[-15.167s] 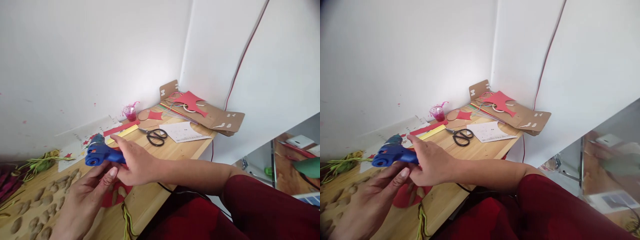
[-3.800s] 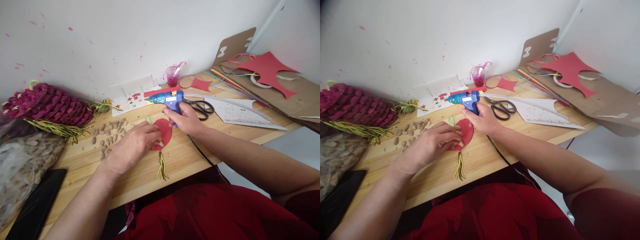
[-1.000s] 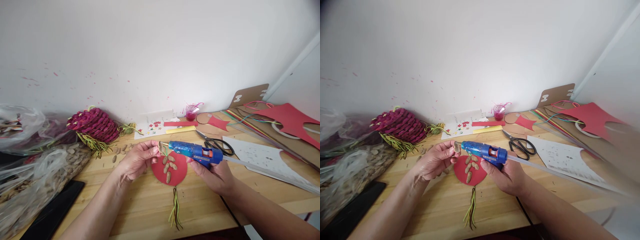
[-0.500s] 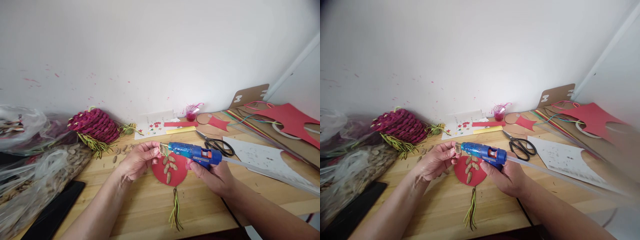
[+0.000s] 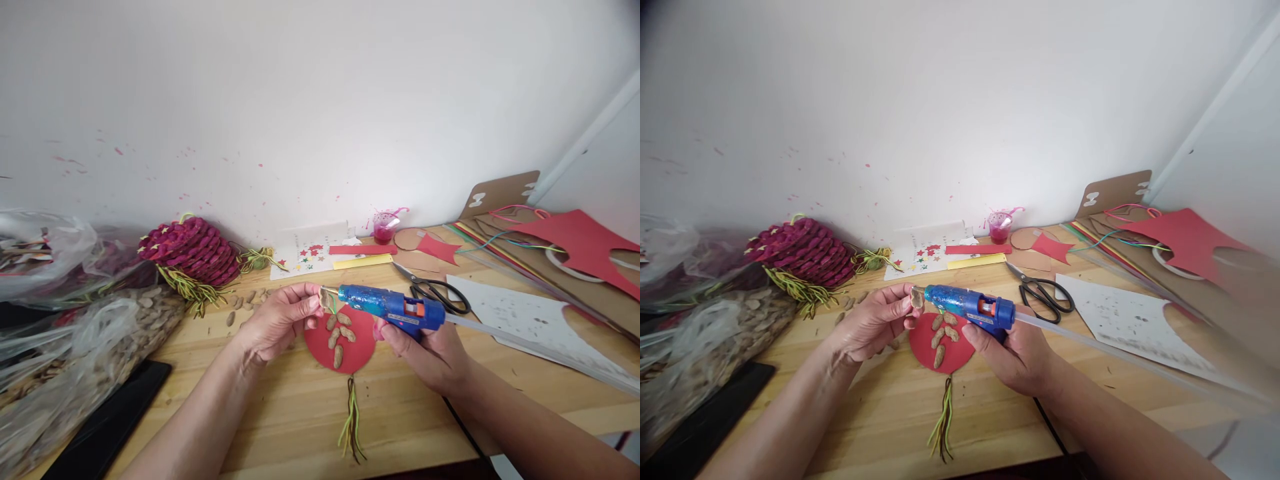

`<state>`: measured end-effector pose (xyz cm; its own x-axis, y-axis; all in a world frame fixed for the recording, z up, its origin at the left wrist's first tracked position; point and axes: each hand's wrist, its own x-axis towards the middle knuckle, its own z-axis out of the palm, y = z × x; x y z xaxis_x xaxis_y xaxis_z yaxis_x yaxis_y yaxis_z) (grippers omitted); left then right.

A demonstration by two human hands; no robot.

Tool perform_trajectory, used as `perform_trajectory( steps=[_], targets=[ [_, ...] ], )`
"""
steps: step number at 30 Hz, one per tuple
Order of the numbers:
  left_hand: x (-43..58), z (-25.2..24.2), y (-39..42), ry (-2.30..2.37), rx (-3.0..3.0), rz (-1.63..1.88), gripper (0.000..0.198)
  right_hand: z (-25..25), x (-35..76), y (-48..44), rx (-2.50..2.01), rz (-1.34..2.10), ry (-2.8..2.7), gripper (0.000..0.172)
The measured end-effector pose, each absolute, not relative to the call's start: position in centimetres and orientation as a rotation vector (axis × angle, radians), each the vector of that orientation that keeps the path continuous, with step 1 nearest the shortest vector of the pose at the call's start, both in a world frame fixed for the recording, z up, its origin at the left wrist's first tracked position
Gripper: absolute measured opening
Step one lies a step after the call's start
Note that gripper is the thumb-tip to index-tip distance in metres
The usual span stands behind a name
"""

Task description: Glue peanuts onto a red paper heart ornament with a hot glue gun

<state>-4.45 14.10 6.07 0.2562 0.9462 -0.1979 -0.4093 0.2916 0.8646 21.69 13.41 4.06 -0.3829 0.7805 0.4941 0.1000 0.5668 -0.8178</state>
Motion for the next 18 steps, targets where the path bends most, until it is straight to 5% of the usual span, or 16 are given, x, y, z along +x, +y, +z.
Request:
perform_trajectory(
  steps=[18],
  targets=[
    [-4.50, 6.14, 14.06, 0.846, 0.818, 1.037, 0.039, 3.86, 21.72, 13.42, -0.753, 0.867, -1.831, 0.019]
  ],
)
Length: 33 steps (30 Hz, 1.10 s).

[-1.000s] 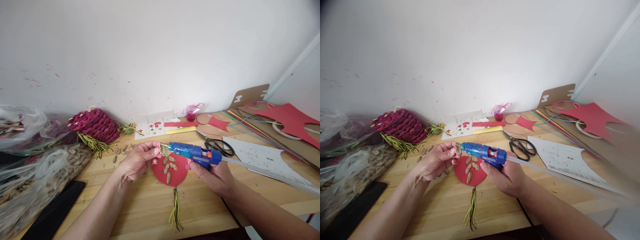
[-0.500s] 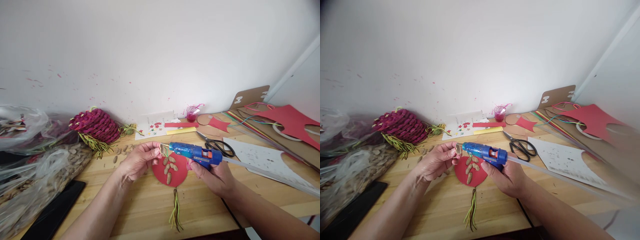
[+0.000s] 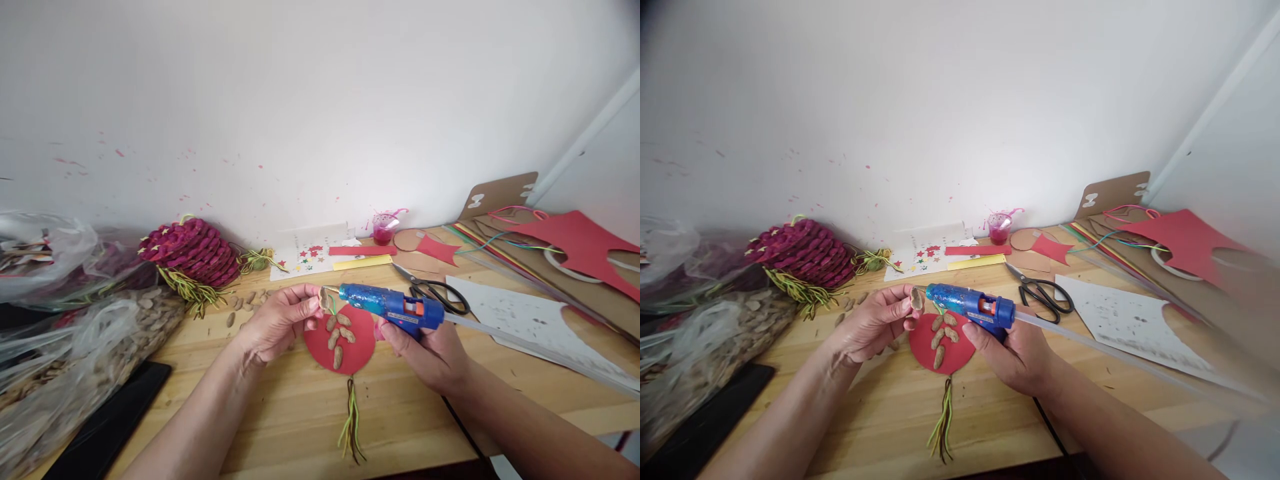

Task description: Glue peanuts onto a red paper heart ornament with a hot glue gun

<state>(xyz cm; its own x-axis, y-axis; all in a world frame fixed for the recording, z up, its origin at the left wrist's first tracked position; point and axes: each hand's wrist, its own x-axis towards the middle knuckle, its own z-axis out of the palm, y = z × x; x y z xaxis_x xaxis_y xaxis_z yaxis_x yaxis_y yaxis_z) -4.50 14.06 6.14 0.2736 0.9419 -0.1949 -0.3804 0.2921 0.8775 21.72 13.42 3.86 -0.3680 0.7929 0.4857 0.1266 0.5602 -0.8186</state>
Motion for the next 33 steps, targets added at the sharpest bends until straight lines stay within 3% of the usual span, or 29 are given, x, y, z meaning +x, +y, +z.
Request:
perform_trajectory(
  steps=[25, 33],
  targets=[
    [-4.3, 6.4, 14.0, 0.867, 0.810, 1.070, 0.042, 4.1, 21.6, 13.5, -0.739, 0.821, -1.860, 0.017],
    [-4.6, 6.9, 14.2, 0.767, 0.788, 1.132, 0.035, 3.6, 21.8, 13.4, -0.713, 0.834, -1.845, 0.009]
  ],
)
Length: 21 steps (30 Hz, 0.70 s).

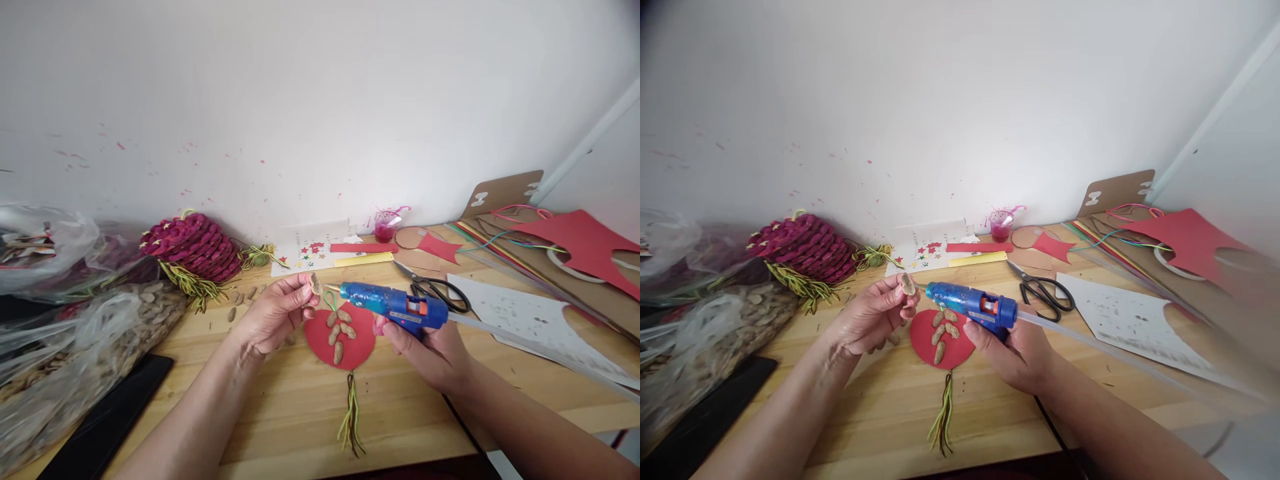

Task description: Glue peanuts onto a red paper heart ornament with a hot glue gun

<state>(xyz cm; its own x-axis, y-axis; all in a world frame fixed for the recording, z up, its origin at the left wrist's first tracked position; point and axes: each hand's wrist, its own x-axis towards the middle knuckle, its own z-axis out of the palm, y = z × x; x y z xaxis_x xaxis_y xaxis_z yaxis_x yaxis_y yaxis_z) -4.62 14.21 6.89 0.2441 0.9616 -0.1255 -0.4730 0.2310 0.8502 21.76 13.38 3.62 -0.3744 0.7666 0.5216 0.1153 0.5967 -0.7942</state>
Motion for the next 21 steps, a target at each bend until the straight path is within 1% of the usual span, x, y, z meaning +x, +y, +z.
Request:
perform_trajectory(
  steps=[2, 5, 13, 17, 21],
  targets=[
    [-4.7, 6.9, 14.3, 0.755, 0.768, 1.144, 0.034, 3.7, 21.8, 13.3, -0.639, 0.822, -1.915, 0.006],
    [-4.7, 6.7, 14.4, 0.756, 0.761, 1.160, 0.035, 3.9, 21.7, 13.3, -0.577, 0.769, -1.967, 0.011],
    [-4.7, 6.5, 14.4, 0.762, 0.818, 1.151, 0.034, 4.6, 21.5, 13.3, -0.549, 0.701, -1.979, 0.017],
    [-4.7, 6.4, 14.5, 0.771, 0.816, 1.148, 0.035, 4.6, 21.5, 13.4, -0.560, 0.691, -1.973, 0.013],
    [-4.8, 6.4, 14.5, 0.781, 0.811, 1.151, 0.034, 4.7, 21.4, 13.4, -0.562, 0.669, -1.970, 0.013]
  ],
)
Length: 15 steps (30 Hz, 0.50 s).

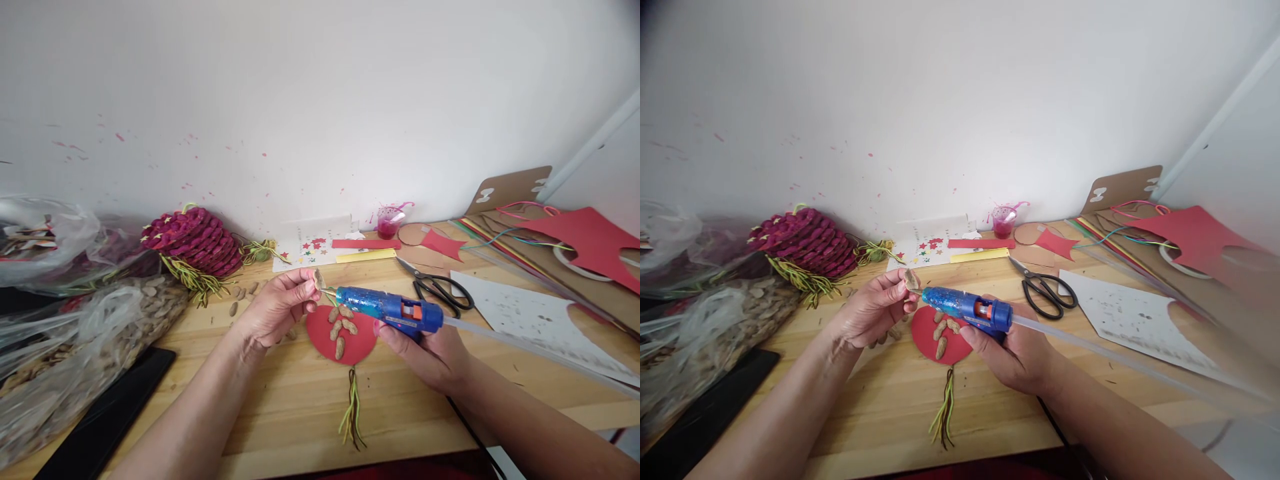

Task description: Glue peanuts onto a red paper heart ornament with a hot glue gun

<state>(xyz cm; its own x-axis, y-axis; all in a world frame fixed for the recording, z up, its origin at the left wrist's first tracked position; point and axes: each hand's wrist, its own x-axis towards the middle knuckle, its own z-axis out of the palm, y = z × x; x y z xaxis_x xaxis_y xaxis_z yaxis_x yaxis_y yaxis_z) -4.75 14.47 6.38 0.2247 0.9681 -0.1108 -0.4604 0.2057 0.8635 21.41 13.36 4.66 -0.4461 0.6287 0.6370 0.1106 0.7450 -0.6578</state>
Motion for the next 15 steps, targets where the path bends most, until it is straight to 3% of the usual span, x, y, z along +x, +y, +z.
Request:
perform_trajectory(
  steps=[15],
  targets=[
    [-4.93, 6.51, 14.44, 0.774, 0.836, 1.152, 0.034, 4.44, 21.53, 13.39, -0.575, 0.659, -1.974, 0.010]
  ],
)
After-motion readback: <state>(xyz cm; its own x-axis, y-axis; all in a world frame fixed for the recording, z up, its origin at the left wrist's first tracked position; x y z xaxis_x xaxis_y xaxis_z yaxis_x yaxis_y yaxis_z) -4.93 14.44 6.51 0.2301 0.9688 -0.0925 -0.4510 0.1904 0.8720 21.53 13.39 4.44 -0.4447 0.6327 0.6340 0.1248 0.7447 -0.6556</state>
